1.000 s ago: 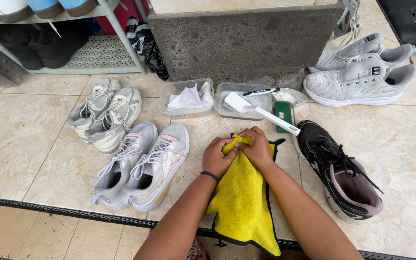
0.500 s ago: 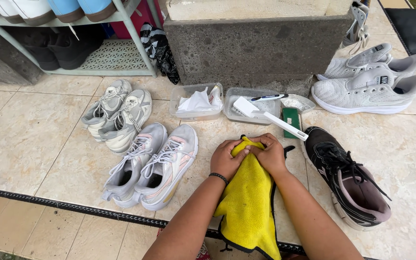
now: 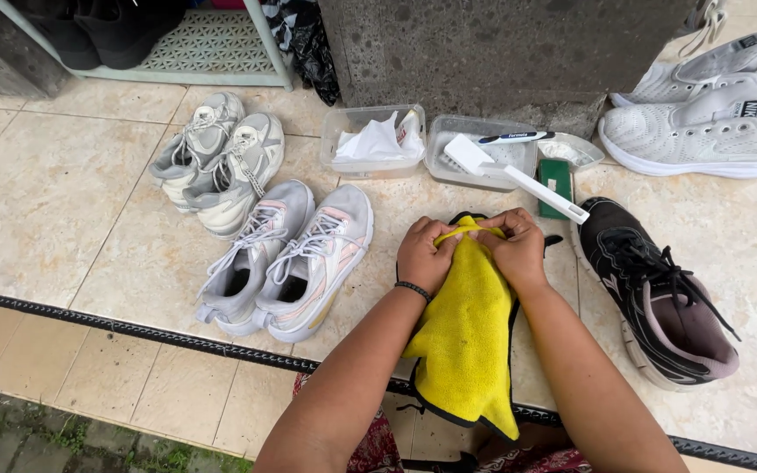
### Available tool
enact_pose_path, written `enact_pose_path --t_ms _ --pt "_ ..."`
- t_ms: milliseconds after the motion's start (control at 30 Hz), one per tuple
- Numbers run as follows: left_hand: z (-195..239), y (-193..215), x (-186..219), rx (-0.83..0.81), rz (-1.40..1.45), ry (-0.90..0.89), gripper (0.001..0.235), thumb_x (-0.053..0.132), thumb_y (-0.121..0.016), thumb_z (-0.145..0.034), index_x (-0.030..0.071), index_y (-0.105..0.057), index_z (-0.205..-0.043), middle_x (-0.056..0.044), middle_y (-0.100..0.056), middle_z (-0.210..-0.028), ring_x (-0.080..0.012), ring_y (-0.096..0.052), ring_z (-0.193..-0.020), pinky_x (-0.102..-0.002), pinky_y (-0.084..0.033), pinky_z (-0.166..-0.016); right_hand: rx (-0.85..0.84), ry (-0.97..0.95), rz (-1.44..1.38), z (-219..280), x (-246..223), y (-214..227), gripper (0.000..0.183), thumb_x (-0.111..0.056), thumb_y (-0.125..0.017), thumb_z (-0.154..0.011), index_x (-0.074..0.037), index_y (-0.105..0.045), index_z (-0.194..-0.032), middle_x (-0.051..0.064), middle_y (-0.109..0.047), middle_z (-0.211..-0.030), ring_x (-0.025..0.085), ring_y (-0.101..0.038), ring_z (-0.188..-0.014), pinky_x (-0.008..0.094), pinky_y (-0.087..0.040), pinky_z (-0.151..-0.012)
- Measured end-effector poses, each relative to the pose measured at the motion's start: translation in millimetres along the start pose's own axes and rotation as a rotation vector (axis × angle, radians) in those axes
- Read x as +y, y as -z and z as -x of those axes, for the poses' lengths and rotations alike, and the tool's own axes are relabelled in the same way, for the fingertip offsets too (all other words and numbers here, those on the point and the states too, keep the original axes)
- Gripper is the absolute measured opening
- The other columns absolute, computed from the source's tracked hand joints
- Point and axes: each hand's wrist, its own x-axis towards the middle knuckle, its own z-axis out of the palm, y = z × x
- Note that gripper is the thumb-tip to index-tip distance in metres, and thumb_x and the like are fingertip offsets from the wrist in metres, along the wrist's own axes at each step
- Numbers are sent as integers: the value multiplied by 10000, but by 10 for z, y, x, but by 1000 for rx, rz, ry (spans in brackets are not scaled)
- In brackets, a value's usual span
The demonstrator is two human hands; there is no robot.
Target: Cleaning black sneakers using a yellow cloth and a small brush with cleaning solution
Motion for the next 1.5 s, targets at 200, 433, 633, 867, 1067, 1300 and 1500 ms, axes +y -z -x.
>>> enact_pose_path --t_ms 200,433,633,867,1067,1300,1500 --pt "-16 53 120 -149 7 -19 303 277 -712 -935 218 -706 -1232 -30 -631 -1185 -315 -590 -1254 -445 -513 -1035 -80 29 38 -30 19 32 297 -34 -894 -756 -33 -793 -1036 105 -480 -976 202 -569 -926 307 -476 -830" --pt "-38 77 190 -168 -66 139 330 378 -728 -878 229 -734 -1172 -6 -674 -1153 -254 -611 -1247 -407 -503 -1068 -36 -56 114 25 -112 86 286 -64 -887 -710 -52 -784 -976 52 -491 -867 148 -530 -788 281 -466 -737" --pt "-67 74 122 -214 -154 142 400 457 -668 -900 227 -655 -1228 -27 -645 -1224 -277 -598 -1258 -412 -497 -1065 -236 -10 309 -16 -91 53 400 -197 -757 -913 -162 -721 -1310 184 -612 -1196 446 -578 -1209 529 -462 -1023" --pt "-48 42 75 -161 -85 49 284 327 -663 -962 181 -696 -1203 -53 -679 -1159 -291 -628 -1202 -410 -509 -1026 -184 111 176 -37 27 29 345 -109 -798 -857 -176 -790 -1196 120 -688 -1087 352 -646 -1123 451 -477 -1002" --pt "-36 -8 -4 -45 21 29 212 288 -750 -883 139 -690 -1021 -56 -655 -1052 -291 -651 -1128 -410 -542 -945 -211 159 113 -40 -10 -30 324 -59 -799 -831 -129 -787 -1147 127 -714 -1110 373 -641 -1150 478 -455 -1043" --pt "8 119 235 -152 9 -59 457 338 -727 -936 170 -653 -1354 -104 -690 -1249 -345 -611 -1256 -469 -499 -1070 -29 20 218 62 -335 112 431 -138 -913 -716 -113 -778 -1124 97 -596 -1016 296 -631 -1020 390 -523 -932" --pt "-47 -28 -1 -129 -12 0 302 321 -743 -927 241 -742 -1218 4 -719 -1133 -238 -647 -1186 -384 -520 -1023 -60 -11 132 -3 196 60 326 -96 -902 -736 -107 -811 -1049 95 -594 -910 211 -644 -858 344 -535 -812"
